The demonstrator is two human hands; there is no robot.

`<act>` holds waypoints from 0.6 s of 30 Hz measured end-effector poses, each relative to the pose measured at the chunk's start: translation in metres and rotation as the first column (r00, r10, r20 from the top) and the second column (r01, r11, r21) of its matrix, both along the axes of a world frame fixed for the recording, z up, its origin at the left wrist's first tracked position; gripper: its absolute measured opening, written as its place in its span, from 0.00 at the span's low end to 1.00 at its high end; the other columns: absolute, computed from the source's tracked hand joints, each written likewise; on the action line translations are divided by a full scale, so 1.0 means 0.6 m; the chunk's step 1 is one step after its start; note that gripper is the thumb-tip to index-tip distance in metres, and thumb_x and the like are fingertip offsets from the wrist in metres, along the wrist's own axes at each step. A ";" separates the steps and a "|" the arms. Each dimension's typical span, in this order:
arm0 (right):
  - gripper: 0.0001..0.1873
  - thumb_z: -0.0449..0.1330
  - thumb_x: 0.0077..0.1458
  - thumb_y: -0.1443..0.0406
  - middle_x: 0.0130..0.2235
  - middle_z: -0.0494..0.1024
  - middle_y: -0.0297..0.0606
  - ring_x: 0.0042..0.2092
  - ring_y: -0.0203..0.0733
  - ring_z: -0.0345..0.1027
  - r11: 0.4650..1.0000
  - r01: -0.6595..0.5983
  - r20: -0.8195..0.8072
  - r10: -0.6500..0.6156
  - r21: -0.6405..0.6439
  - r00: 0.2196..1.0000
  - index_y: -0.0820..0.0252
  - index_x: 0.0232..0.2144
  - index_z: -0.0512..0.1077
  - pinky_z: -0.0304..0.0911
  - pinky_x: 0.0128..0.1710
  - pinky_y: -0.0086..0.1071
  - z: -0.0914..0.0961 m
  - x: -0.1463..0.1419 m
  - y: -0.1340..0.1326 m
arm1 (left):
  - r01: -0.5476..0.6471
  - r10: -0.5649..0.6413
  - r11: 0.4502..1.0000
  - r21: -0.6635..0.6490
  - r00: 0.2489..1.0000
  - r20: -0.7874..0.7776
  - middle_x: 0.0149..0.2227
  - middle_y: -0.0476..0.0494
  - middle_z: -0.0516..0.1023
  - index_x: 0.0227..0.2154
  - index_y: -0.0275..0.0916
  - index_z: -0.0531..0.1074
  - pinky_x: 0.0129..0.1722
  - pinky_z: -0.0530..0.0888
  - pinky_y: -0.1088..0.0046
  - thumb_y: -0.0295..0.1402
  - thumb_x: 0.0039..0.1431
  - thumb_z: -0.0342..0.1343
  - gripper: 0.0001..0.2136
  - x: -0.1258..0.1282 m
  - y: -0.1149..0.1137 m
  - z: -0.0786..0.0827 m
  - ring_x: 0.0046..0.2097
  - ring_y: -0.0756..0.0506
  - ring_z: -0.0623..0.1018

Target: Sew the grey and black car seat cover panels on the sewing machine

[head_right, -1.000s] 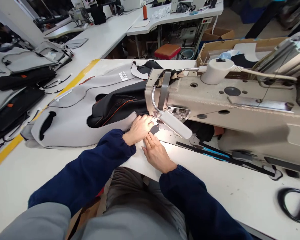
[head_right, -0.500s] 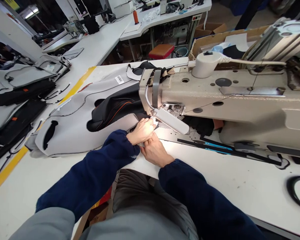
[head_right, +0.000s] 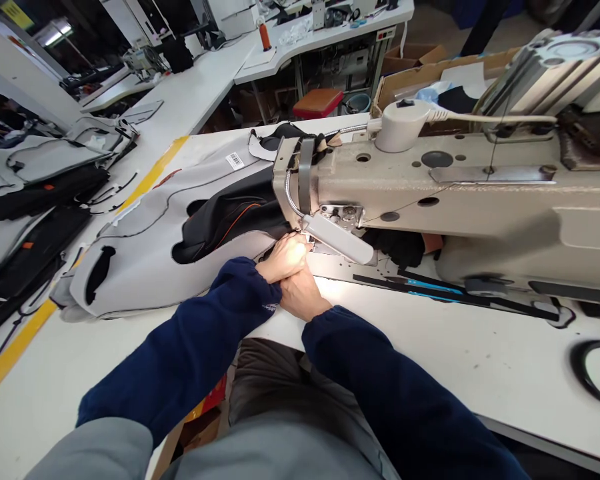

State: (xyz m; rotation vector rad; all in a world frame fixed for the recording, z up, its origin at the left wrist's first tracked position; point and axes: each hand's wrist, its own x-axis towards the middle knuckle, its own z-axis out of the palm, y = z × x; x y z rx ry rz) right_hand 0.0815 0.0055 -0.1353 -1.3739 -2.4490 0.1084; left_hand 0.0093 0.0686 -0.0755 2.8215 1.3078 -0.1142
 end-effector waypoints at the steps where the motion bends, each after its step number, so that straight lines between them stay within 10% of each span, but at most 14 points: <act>1: 0.19 0.49 0.60 0.69 0.37 0.82 0.47 0.44 0.53 0.73 1.000 -0.022 0.013 0.022 0.002 1.000 0.63 0.42 0.79 0.62 0.57 0.47 0.000 0.000 -0.002 | 0.001 -0.001 1.000 -0.009 1.000 0.002 0.47 0.37 0.76 0.42 0.37 0.78 0.52 0.68 0.63 0.29 0.65 0.47 0.14 0.000 0.001 0.001 0.50 0.41 0.72; 12: 0.24 0.47 0.61 0.73 0.47 0.81 0.47 0.52 0.56 0.71 0.991 -0.117 -0.010 0.118 0.071 0.993 0.63 0.52 0.76 0.56 0.62 0.51 0.014 0.005 -0.009 | -0.005 0.005 1.000 0.001 1.000 0.009 0.46 0.36 0.75 0.43 0.36 0.79 0.50 0.69 0.65 0.29 0.67 0.46 0.15 0.002 -0.001 0.002 0.50 0.42 0.73; 18: 0.21 0.47 0.63 0.69 0.46 0.80 0.52 0.49 0.57 0.71 0.986 -0.142 0.073 0.136 0.083 0.988 0.67 0.49 0.77 0.61 0.56 0.55 0.016 0.012 -0.021 | 0.092 -0.092 0.996 0.016 0.996 -0.009 0.44 0.39 0.74 0.41 0.36 0.77 0.46 0.68 0.69 0.29 0.69 0.43 0.16 -0.014 -0.039 0.049 0.47 0.45 0.73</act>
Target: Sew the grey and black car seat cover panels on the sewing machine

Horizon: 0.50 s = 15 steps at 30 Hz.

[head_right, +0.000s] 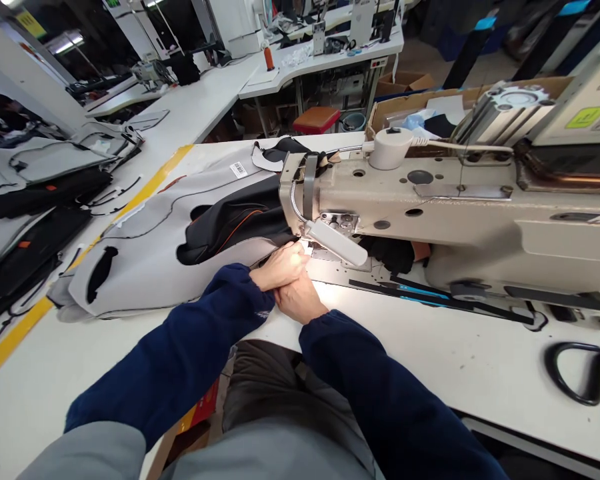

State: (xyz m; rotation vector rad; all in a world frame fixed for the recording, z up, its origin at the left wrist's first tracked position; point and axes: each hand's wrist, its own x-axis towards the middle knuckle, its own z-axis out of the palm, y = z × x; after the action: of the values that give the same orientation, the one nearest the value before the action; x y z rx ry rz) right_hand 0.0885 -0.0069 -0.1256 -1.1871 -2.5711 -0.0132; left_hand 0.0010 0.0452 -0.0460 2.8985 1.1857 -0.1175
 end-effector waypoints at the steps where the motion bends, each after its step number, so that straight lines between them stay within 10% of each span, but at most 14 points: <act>1: 0.22 0.46 0.64 0.68 0.47 0.80 0.54 0.51 0.58 0.71 1.000 -0.002 0.004 0.002 0.014 1.000 0.68 0.50 0.76 0.61 0.56 0.55 0.002 0.001 -0.002 | 0.038 -0.038 0.999 0.018 0.999 0.000 0.44 0.40 0.75 0.41 0.37 0.77 0.46 0.68 0.68 0.30 0.69 0.44 0.15 -0.014 -0.010 0.014 0.46 0.45 0.73; 6: 0.28 0.52 0.65 0.60 0.60 0.66 0.71 0.64 0.64 0.58 0.993 0.090 -0.065 -0.086 0.074 0.994 0.82 0.56 0.68 0.59 0.61 0.51 0.012 0.005 -0.008 | -0.128 0.095 0.941 0.314 0.989 0.117 0.56 0.35 0.71 0.60 0.40 0.66 0.55 0.63 0.58 0.46 0.67 0.50 0.23 -0.144 -0.039 0.071 0.56 0.37 0.70; 10: 0.28 0.53 0.64 0.59 0.62 0.64 0.68 0.66 0.64 0.55 0.991 0.090 -0.048 -0.085 0.100 0.995 0.80 0.57 0.68 0.59 0.62 0.53 0.005 0.004 -0.004 | -0.479 0.480 0.876 0.054 0.877 -0.022 0.43 0.36 0.78 0.51 0.36 0.71 0.44 0.68 0.65 0.50 0.68 0.47 0.22 -0.259 -0.039 0.052 0.46 0.38 0.77; 15: 0.25 0.49 0.66 0.63 0.62 0.64 0.69 0.66 0.65 0.56 0.987 0.092 -0.068 -0.083 0.132 0.994 0.81 0.55 0.69 0.60 0.62 0.53 -0.007 0.005 -0.009 | -0.629 0.623 0.770 -0.109 0.777 -0.089 0.37 0.38 0.79 0.39 0.39 0.73 0.39 0.68 0.70 0.47 0.71 0.38 0.22 -0.315 -0.040 -0.004 0.43 0.39 0.79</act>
State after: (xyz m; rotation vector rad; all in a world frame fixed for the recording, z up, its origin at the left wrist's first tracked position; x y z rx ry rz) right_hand 0.0918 -0.0120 -0.1296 -1.2288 -2.4211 -0.1643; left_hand -0.1883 0.0215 -0.0482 2.2364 1.9909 -0.2441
